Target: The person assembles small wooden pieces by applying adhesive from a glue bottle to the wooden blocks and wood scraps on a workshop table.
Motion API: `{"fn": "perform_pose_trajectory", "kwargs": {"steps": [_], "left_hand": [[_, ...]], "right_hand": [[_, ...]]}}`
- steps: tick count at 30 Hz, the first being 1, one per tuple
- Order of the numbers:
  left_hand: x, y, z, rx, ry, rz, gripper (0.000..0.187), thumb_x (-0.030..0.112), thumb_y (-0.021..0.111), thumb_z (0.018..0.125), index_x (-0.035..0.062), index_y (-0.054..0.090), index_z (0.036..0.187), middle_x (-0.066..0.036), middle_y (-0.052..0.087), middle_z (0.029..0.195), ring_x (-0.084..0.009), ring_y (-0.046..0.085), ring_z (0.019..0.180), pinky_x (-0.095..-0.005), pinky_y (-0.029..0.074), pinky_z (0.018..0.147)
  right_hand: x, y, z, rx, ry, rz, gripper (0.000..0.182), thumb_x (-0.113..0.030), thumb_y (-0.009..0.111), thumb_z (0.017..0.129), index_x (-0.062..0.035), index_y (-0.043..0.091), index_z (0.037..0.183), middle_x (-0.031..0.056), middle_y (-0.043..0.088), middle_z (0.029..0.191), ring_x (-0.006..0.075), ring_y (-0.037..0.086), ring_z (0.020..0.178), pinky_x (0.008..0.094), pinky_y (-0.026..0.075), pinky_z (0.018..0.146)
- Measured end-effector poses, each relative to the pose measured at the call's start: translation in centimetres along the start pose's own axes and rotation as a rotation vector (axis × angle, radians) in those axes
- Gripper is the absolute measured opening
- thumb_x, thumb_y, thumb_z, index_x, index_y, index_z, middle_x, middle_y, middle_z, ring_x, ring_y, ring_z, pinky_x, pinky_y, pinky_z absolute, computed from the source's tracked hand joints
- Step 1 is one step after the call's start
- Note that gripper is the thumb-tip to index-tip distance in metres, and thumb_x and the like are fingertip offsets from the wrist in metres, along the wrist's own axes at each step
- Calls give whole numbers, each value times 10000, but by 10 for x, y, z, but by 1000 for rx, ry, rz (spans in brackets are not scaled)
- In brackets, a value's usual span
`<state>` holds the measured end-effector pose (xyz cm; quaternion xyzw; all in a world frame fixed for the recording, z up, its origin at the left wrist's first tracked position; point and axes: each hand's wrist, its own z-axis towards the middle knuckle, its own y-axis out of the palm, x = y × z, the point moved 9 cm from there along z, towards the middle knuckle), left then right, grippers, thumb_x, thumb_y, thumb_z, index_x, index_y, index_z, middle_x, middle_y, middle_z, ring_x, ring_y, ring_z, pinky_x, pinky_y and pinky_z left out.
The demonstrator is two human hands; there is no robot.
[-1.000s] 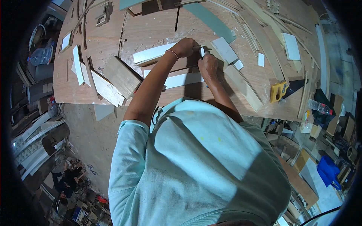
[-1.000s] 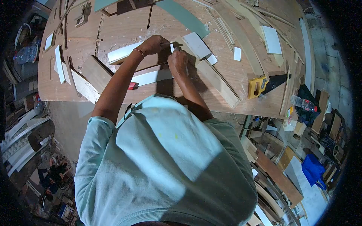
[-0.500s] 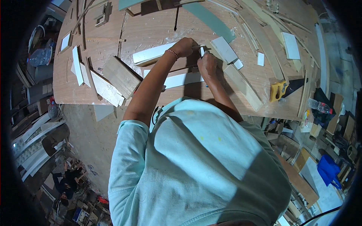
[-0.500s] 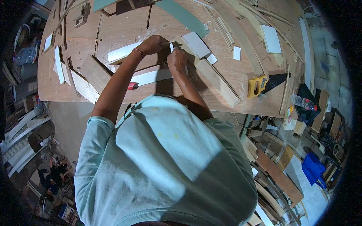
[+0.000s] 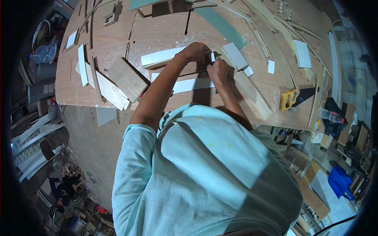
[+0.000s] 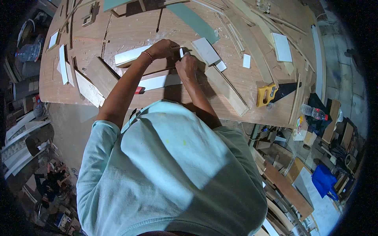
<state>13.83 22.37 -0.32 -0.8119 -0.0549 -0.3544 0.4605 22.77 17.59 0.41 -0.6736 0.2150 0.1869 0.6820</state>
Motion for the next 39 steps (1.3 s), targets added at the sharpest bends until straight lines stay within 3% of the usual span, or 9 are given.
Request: {"fn": "perform_pose_trajectory", "kwargs": {"steps": [4,8,10,11,15,21,24,28,39], "left_hand": [[10,-24,-13,145,106,-30,474,335,585,759,-48,537,1035,-216,575,967,-304,578,885,-320,447,793],[-6,-32,-14,141,130,79,474,290,612,726,-26,525,1068,-183,549,1055,-285,564,928,-327,443,816],[-9,-44,-29,246,201,192,378,213,596,686,-22,571,981,-175,576,994,-292,577,879,-339,451,776],[-13,-46,-34,134,50,199,330,193,600,673,-7,586,935,-173,593,919,-299,584,815,-352,448,741],[-47,-73,-81,494,126,16,198,151,539,664,48,616,815,-181,594,783,-334,575,731,-384,458,674],[-87,-86,-173,758,-229,-137,254,45,554,733,-9,582,979,-153,618,896,-212,610,807,-282,470,711],[-121,-65,-218,1059,-364,-453,223,30,531,705,-9,604,912,-176,611,838,-269,608,752,-310,471,692],[-130,-37,-266,1290,-532,-467,204,10,538,723,-2,599,917,-161,609,846,-261,604,763,-317,470,685],[-41,-12,-268,1146,-331,101,332,0,595,626,32,554,954,-114,530,923,-283,511,843,-351,434,713]], "right_hand": [[-2,-18,-4,-64,51,72,291,-218,674,642,45,581,725,219,582,645,337,597,660,407,465,618],[4,-30,-13,-90,96,-144,347,-326,647,696,16,611,745,179,589,612,310,596,594,389,453,542],[-7,-43,-24,-46,136,-44,305,-322,613,736,-18,617,755,156,603,641,301,600,608,378,456,550],[-12,-42,-29,25,134,69,262,-296,595,755,-35,617,757,147,608,655,298,602,615,371,458,557],[-68,-20,-43,28,-266,211,143,-176,575,768,-34,594,759,140,608,717,256,605,647,336,462,574],[-111,40,-63,-190,-464,250,173,-172,614,718,-15,591,788,139,591,799,283,581,739,358,460,659],[-139,56,-72,-207,-619,166,260,-172,642,684,-15,571,878,140,574,891,290,552,843,374,445,725],[-160,81,-79,-304,-656,9,439,-149,674,630,-43,498,1019,129,521,979,309,494,915,403,416,769],[-166,69,-73,-361,-517,324,471,-51,628,633,-2,447,1064,181,517,966,321,527,888,399,418,786]]}}
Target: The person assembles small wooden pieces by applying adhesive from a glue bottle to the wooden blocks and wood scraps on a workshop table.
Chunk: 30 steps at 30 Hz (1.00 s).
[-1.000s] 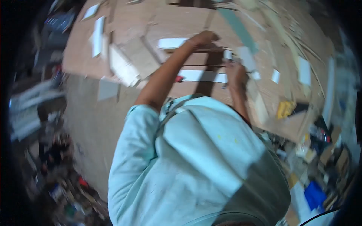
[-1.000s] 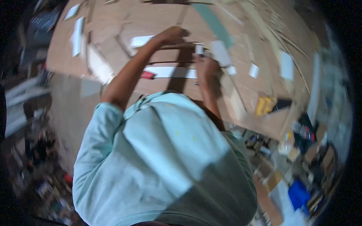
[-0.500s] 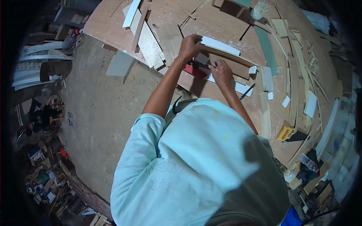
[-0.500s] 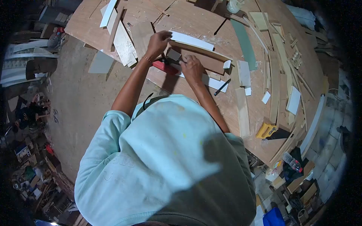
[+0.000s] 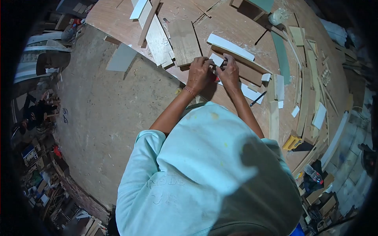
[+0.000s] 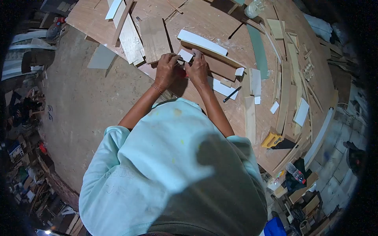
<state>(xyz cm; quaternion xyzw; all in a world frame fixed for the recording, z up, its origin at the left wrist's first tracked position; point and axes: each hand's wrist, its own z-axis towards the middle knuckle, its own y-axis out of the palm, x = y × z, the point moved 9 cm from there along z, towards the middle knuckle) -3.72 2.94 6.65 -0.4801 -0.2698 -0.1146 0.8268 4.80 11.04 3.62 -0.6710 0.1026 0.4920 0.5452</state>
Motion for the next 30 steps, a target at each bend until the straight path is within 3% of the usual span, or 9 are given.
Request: {"fn": "perform_pose_trajectory", "kwargs": {"steps": [3,7,10,12,14,17,22,25,30], "left_hand": [[6,8,4,-12,101,68,316,29,614,617,35,557,927,-110,518,936,-275,493,847,-336,425,718],[3,14,8,-8,65,9,303,36,598,610,14,540,906,-133,518,910,-283,494,841,-356,411,715],[-13,13,8,-8,-144,-121,242,29,597,637,0,549,873,-151,533,846,-292,525,779,-352,427,667],[-37,8,3,130,-387,-293,176,33,602,660,-12,559,825,-162,545,771,-303,549,703,-354,439,619],[-47,8,4,169,-415,-263,149,53,616,662,-12,568,787,-160,554,734,-304,559,670,-355,445,606],[-56,9,1,179,-445,-186,173,88,641,670,-27,569,777,-162,578,694,-276,575,613,-329,452,566],[-56,15,3,177,-449,-179,166,89,641,666,-25,553,748,-164,573,680,-280,573,602,-335,448,559],[-56,18,6,185,-438,-137,170,93,645,662,-23,543,735,-164,570,668,-282,571,596,-335,446,553],[-55,23,9,180,-430,-126,171,94,647,656,-19,540,728,-165,566,639,-288,570,585,-335,444,538]], "right_hand": [[-6,-5,1,3,18,41,500,-42,618,636,9,423,1094,196,516,975,301,545,864,383,432,773],[-19,-6,6,-14,1,121,504,-42,613,647,10,414,1107,185,532,947,268,563,822,359,443,758],[-31,-12,8,34,-87,149,454,-36,601,658,13,442,1081,172,544,911,260,567,794,358,445,748],[-30,-12,7,51,-70,154,402,-27,594,663,12,471,1043,166,546,903,264,562,799,359,442,750],[-22,-11,8,66,-53,156,350,-19,587,668,12,499,1006,160,549,894,268,556,804,360,440,753],[-41,-28,8,258,-326,-154,200,0,553,697,1,554,897,136,552,890,293,524,844,369,411,771],[-41,-27,26,235,-331,-171,166,-19,564,700,7,565,863,151,572,849,305,541,809,377,423,723],[-23,-5,26,85,-164,-103,134,-38,591,683,31,570,796,179,584,777,337,574,698,391,454,614],[0,23,14,44,-76,-3,164,-29,592,677,24,568,831,190,582,803,329,574,732,381,459,654]]}}
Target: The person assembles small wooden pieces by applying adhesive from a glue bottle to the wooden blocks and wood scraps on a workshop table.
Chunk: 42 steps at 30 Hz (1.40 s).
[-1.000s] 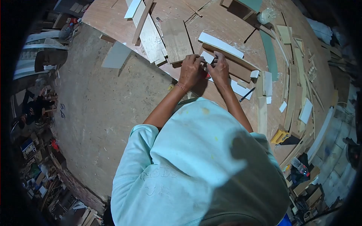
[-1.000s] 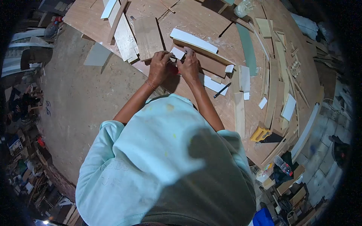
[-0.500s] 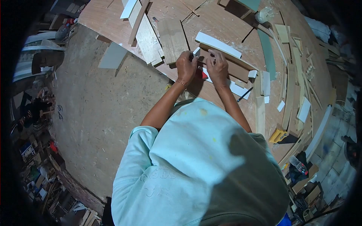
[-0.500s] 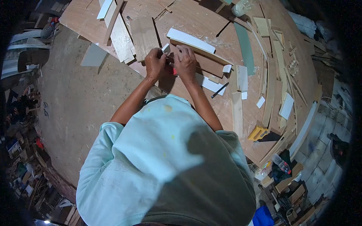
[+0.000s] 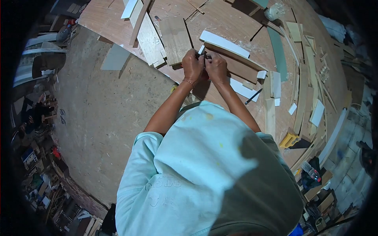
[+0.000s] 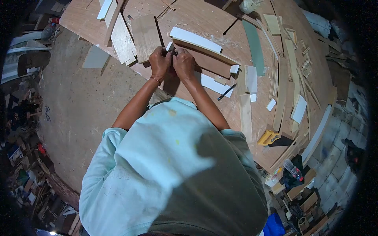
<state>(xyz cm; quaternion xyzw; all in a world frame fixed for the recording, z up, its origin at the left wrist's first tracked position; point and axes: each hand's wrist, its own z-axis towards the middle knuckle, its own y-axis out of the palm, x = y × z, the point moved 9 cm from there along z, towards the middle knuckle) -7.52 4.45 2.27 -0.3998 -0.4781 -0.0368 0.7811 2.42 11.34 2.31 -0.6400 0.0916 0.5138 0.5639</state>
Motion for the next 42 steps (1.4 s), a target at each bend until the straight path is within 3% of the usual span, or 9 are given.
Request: {"fn": "perform_pose_trajectory", "kwargs": {"steps": [2,3,28,42], "left_hand": [[0,0,1,12,-9,-6,169,91,643,653,-20,537,722,-170,564,631,-294,572,583,-337,443,533],[1,1,1,8,-5,-6,169,91,643,653,-20,537,722,-170,564,631,-294,572,583,-337,443,533],[4,7,6,-4,16,83,172,81,642,638,-23,511,677,-177,554,635,-318,556,578,-366,434,538],[2,9,7,-4,2,82,169,76,634,639,-26,507,682,-184,549,639,-329,555,593,-373,431,545]], "right_hand": [[1,5,-1,17,-54,-17,171,-14,579,677,24,564,843,189,582,805,326,571,764,379,458,675],[0,4,-1,56,-73,-44,155,1,576,673,5,572,828,168,586,805,287,589,701,350,467,615],[5,9,3,49,-70,-140,192,-6,533,705,2,557,896,166,558,823,332,564,770,397,457,668],[1,12,6,48,-95,-209,132,-83,509,748,-1,564,836,155,540,778,315,562,727,390,455,616]]}}
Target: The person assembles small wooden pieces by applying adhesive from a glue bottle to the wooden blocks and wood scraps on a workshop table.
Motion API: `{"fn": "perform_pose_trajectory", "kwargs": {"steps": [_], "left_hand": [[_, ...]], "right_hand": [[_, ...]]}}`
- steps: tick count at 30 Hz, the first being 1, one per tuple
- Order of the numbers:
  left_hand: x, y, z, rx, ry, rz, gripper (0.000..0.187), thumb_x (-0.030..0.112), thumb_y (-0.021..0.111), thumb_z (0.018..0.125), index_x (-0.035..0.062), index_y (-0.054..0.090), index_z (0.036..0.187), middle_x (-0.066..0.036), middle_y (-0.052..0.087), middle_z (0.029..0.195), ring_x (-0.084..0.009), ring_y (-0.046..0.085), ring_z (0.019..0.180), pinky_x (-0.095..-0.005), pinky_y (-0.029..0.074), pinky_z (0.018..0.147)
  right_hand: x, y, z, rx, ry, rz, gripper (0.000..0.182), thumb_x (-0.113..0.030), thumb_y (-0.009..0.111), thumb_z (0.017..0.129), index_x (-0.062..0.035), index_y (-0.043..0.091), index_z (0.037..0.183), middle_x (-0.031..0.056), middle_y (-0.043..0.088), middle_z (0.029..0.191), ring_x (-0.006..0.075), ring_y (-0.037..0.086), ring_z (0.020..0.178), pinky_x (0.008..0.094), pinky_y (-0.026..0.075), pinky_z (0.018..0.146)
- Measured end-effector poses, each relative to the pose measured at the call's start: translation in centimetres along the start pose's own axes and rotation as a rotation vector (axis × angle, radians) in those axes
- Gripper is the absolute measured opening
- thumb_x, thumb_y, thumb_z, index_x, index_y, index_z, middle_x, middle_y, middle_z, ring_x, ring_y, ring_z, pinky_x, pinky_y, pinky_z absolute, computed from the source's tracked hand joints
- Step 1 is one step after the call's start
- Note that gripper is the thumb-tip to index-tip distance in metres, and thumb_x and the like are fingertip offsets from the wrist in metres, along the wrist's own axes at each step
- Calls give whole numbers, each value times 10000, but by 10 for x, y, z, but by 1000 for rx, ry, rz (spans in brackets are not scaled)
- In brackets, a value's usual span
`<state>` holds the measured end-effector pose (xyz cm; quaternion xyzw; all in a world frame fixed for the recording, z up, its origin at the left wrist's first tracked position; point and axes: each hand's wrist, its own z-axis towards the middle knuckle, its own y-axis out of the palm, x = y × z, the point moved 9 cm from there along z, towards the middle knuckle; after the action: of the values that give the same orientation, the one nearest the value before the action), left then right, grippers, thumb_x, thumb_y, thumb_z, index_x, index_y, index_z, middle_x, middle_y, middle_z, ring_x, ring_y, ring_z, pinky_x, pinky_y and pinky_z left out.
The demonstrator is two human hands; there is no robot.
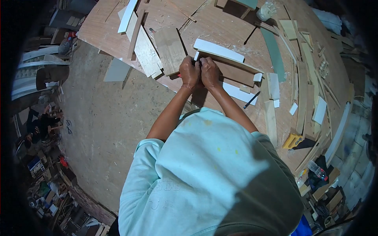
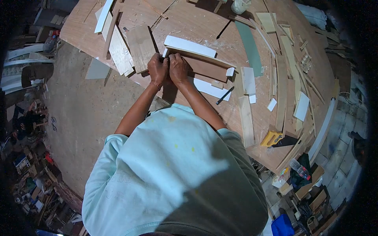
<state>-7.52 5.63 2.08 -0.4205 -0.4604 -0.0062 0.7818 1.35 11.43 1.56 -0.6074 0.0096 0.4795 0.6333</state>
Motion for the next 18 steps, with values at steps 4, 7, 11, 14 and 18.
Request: {"fn": "perform_pose_trajectory", "kwargs": {"steps": [4,7,11,14,18], "left_hand": [[3,-1,0,2,14,-10,175,81,633,639,-28,504,684,-188,544,635,-333,551,590,-377,428,544],[6,-3,1,8,28,-12,183,84,635,640,-26,493,673,-189,538,627,-340,545,584,-384,422,536],[7,-3,1,4,18,0,197,87,638,641,-20,473,652,-192,528,612,-352,537,578,-391,413,526],[6,-2,2,1,15,-18,197,89,638,642,-20,474,653,-192,525,608,-352,536,577,-388,412,525],[6,-1,2,5,33,-9,195,89,636,643,-22,477,655,-192,529,612,-349,536,574,-386,413,525]], "right_hand": [[-2,-1,0,17,-27,8,112,-95,509,750,-5,554,800,153,527,757,317,555,707,392,452,601],[1,1,1,18,-17,3,110,-103,512,752,-8,551,790,153,522,753,317,553,704,393,450,601],[2,3,1,0,3,8,114,-117,516,756,-11,548,780,154,519,751,318,552,708,397,448,603],[2,3,1,4,12,-6,111,-120,518,757,-12,544,765,155,517,752,320,552,710,399,448,605],[2,3,1,10,14,0,112,-123,520,756,-12,539,753,154,517,761,321,553,713,400,447,606]]}}
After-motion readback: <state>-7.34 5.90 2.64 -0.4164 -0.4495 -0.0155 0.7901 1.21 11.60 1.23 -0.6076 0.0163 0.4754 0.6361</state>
